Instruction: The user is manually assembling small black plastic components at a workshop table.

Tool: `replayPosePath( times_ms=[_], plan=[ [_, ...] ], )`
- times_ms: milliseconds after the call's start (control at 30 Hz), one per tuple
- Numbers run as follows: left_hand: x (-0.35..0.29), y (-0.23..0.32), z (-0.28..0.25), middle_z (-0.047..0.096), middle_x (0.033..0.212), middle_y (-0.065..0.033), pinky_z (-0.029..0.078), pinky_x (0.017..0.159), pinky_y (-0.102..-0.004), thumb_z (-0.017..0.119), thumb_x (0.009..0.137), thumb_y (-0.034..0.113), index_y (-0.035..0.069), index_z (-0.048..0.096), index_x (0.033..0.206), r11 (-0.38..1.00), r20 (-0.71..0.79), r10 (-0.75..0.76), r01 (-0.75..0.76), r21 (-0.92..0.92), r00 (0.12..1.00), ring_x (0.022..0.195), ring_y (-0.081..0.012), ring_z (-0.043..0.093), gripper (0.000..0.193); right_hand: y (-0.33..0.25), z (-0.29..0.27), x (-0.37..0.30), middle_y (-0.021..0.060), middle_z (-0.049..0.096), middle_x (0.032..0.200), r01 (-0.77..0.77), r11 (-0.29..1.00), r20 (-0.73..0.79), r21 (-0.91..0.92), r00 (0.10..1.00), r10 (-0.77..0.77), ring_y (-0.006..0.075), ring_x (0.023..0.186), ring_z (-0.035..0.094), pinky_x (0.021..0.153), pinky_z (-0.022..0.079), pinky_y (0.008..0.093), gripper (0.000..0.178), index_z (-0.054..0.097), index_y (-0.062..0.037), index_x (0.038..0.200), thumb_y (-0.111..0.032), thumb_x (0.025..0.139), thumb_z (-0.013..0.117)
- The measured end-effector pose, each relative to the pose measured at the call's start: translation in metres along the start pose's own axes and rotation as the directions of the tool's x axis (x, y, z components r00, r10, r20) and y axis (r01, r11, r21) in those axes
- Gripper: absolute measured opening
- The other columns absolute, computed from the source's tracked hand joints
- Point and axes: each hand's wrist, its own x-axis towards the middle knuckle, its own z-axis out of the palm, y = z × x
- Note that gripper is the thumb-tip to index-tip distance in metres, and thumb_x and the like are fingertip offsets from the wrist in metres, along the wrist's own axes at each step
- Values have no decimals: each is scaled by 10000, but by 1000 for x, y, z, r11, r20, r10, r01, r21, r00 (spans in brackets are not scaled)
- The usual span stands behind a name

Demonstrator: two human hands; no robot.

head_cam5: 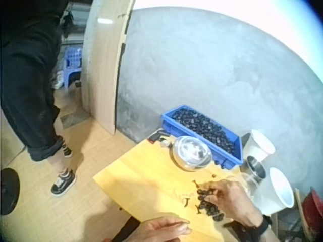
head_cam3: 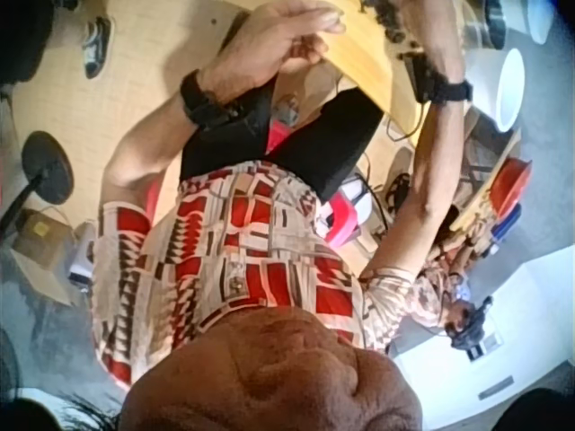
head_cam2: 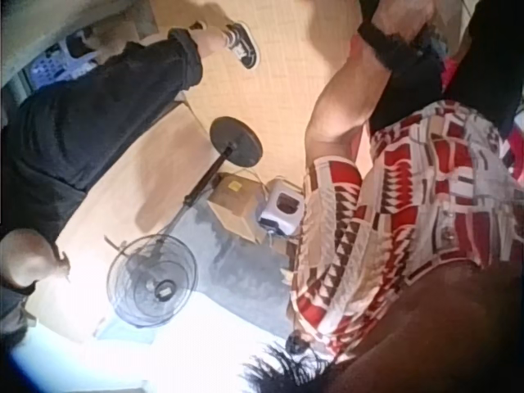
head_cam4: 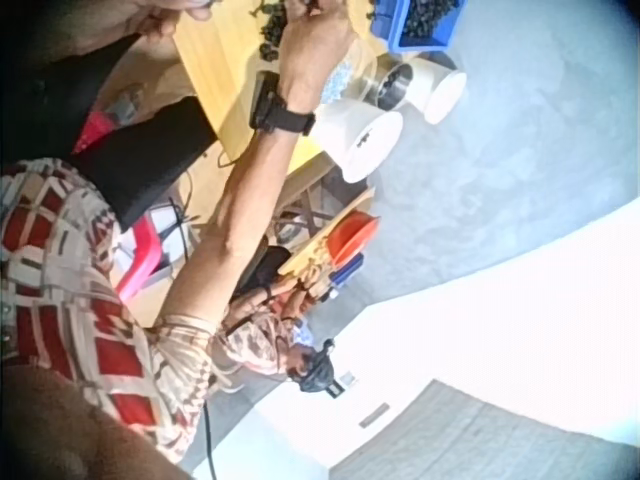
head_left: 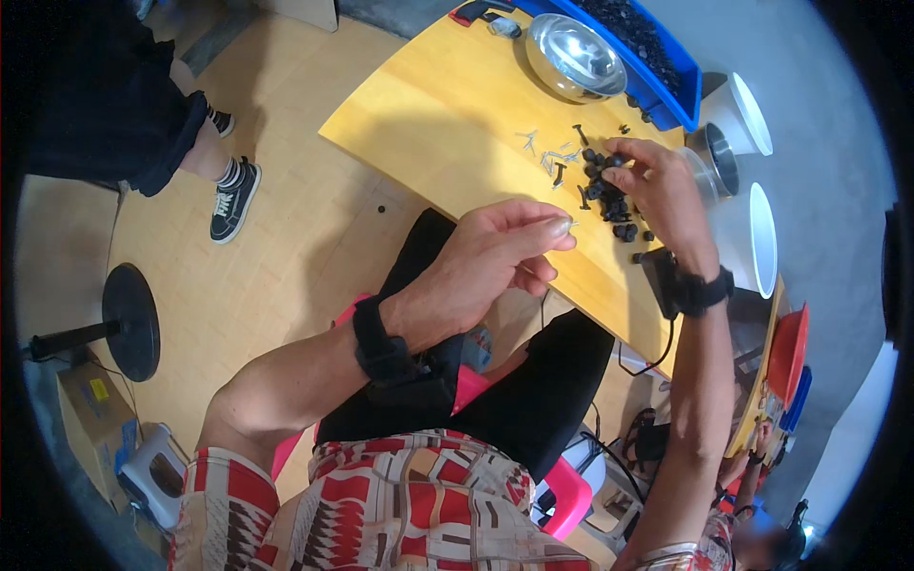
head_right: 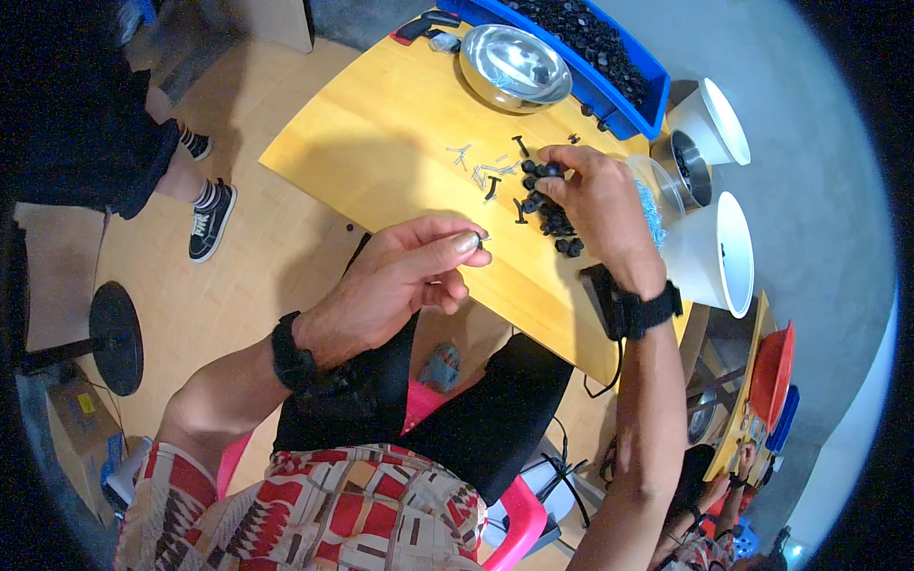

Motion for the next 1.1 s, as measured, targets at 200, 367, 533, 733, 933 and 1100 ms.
replayPosePath(
  times_ms=[200,367,533,733,933,1100],
  plan=[
    [2,-5,0,610,913,-65,465,560,-208,537,873,200,50,533,1073,999,27,35,-34,-24,999,612,-55,538,249,-29,11,-35,-1,561,752,-100,856,-80,507,984,162,83,657,483,588,423,216,269,603,5,884,-27,648,726],
    [-1,-6,2,605,923,-67,465,565,-213,520,883,188,48,522,1085,998,53,54,-52,-44,997,626,-64,538,246,-45,13,-59,-7,556,776,-104,779,-104,619,972,213,49,667,472,592,412,185,266,606,0,908,-12,665,714],
    [-6,-6,8,594,934,-65,463,582,-217,515,884,182,45,508,1090,997,103,43,-36,-73,994,640,-72,532,247,-62,20,-87,-11,552,817,-148,706,-183,692,911,371,48,678,484,545,412,172,268,600,-13,991,1,731,663],
    [-14,-9,17,597,925,-68,464,573,-219,515,884,179,41,509,1084,1000,136,-8,8,0,991,633,-72,532,243,-54,27,-113,56,605,970,-116,541,-154,833,891,428,62,700,537,526,459,183,355,496,-22,1136,11,794,586],
    [-12,-16,19,609,909,-61,463,552,-215,522,879,166,46,531,1063,1000,136,-12,15,-16,991,620,-76,539,220,-28,24,-122,69,621,915,-367,703,-166,608,808,566,81,682,536,545,429,200,240,570,3,1025,-15,788,603],
    [-11,-14,13,627,905,-60,475,543,-219,517,880,151,58,532,1083,999,91,11,-7,-48,996,626,-79,569,224,7,18,-142,117,614,796,-457,807,-332,373,747,576,167,701,570,642,452,292,198,615,27,936,-100,783,618]
  ],
)
